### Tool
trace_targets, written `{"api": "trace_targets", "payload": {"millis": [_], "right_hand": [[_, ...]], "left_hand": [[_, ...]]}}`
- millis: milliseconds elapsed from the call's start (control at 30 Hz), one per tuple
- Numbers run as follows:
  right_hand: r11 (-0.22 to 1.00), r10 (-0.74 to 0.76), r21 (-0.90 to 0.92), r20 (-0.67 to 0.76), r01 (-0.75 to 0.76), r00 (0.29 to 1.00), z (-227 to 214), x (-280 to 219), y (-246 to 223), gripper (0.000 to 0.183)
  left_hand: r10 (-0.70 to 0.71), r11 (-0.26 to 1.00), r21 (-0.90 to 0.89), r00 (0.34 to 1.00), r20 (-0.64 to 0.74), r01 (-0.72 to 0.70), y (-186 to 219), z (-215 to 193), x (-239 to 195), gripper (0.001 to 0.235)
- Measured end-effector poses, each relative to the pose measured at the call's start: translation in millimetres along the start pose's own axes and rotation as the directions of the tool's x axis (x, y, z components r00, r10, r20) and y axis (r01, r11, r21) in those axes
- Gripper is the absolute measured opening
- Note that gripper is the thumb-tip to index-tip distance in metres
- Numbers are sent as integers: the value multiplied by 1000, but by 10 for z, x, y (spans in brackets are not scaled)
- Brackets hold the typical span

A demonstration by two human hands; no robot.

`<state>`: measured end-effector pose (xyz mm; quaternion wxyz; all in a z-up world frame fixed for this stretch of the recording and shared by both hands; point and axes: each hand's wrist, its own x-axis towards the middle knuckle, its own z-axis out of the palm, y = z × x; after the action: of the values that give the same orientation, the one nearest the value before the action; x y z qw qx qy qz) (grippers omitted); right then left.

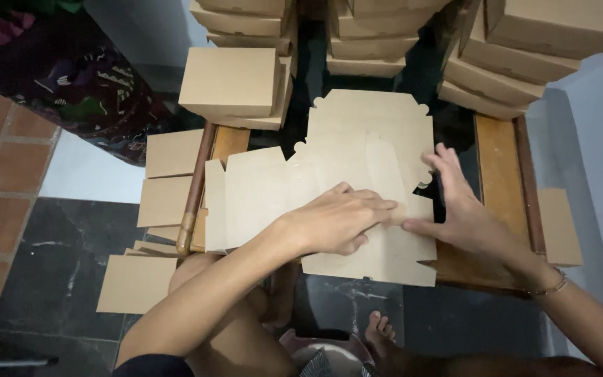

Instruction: Folding flat cardboard sheets into boxes

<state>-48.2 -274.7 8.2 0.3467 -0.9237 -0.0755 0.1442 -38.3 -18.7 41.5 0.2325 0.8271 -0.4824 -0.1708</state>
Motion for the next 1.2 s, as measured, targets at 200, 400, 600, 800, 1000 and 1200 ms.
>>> {"api": "trace_targets", "payload": {"millis": [200,400,600,800,1000,1200], "right_hand": [[994,95,-65,63,-91,993,-15,154,-53,133],[969,178,-190,81,-161,981,0,241,-160,137],[983,84,-172,104,-65,991,69,292,-189,134],[969,47,-246,125,-15,991,138,353,-316,132],[949,6,-312,158,44,987,169,469,-284,135],[910,-10,-409,148,70,989,152,526,-293,146]], "left_hand": [[-38,997,-67,999,-5,37,-65,19,56,47],[-21,998,-56,1000,9,21,-116,67,82,45],[-7,998,-59,1000,-26,5,-243,215,142,47],[-13,999,-48,999,-44,11,-320,364,199,56],[-26,998,-64,999,-39,23,-309,330,164,62],[-18,993,-114,999,-39,14,-205,153,60,61]]}}
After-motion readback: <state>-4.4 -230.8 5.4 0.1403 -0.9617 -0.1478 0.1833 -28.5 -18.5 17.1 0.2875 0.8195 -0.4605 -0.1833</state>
